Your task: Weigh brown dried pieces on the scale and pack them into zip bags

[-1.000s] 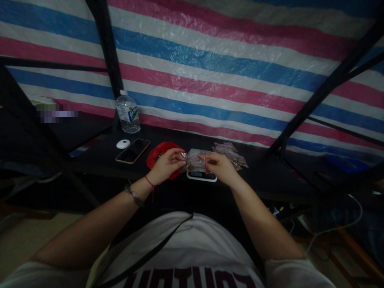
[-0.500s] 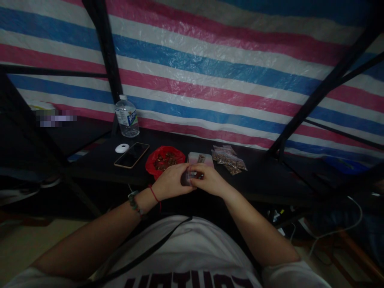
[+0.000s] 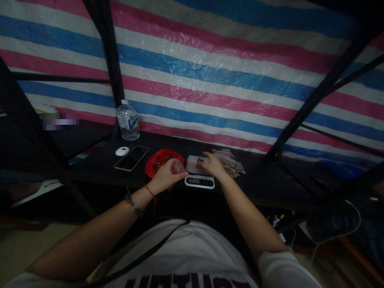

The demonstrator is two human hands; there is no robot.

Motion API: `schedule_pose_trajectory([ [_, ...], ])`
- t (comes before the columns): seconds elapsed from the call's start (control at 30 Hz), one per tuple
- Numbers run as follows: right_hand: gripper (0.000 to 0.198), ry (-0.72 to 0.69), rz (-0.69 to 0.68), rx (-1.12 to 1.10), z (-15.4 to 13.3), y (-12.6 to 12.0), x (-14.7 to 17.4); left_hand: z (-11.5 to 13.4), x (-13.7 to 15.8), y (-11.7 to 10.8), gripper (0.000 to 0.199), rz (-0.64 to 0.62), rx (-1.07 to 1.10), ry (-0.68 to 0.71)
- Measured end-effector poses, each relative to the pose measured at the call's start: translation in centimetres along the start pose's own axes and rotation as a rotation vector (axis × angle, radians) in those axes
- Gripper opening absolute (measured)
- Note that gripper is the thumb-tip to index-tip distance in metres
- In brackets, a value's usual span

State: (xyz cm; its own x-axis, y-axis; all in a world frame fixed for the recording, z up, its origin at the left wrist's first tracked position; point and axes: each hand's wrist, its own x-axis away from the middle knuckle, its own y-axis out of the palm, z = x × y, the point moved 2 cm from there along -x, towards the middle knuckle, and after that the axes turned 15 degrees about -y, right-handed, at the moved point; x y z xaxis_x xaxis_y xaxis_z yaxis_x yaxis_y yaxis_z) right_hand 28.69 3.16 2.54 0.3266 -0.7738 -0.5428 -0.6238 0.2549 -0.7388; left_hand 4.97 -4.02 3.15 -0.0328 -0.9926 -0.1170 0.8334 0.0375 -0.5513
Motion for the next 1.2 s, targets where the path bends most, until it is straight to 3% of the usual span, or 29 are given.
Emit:
schedule_pose_trajectory([
  [0.13, 0.04, 0.039, -0.08, -0.017, 0.8, 1.6, -0.3, 0.4, 0.2, -0.1, 0.056, 0.013, -0.026, 0.012],
  [0.27, 0.038, 0.045, 0.008, -0.124, -0.4, 1.3, 0.1, 0.1, 0.2, 0.1, 0.061, 0.024, -0.039, -0.004],
  [0.4, 0.043, 0.023, 0.07, -0.466, -2.8, 1.2, 0.7, 0.0, 0.2, 0.1, 0.069, 0.05, -0.034, 0.07],
  [0.53, 0.058, 0.031, 0.047, -0.826, -5.8, 1.3, 1.8, 0.2, 0.7, 0.3, 0.059, 0.044, -0.068, 0.139],
  [0.63, 0.056, 0.014, 0.021, -0.961, -7.6, 0.8, 2.7, 0.6, 1.4, 0.7, 0.051, -0.009, -0.085, 0.182],
  [0.87, 0.036, -0.184, -0.027, -0.743, -9.8, -1.8, 4.0, 1.9, 2.9, 1.4, 0.04, -0.093, 0.013, 0.195],
  [1.07, 0.059, -0.226, -0.046, -0.725, -10.8, -2.5, 4.2, 2.1, 3.1, 1.8, 0.041, -0.142, 0.132, 0.209],
  [1.2, 0.061, -0.236, -0.04, -0.746, -11.2, -3.0, 4.0, 1.8, 3.0, 1.8, 0.041, -0.143, 0.172, 0.205],
])
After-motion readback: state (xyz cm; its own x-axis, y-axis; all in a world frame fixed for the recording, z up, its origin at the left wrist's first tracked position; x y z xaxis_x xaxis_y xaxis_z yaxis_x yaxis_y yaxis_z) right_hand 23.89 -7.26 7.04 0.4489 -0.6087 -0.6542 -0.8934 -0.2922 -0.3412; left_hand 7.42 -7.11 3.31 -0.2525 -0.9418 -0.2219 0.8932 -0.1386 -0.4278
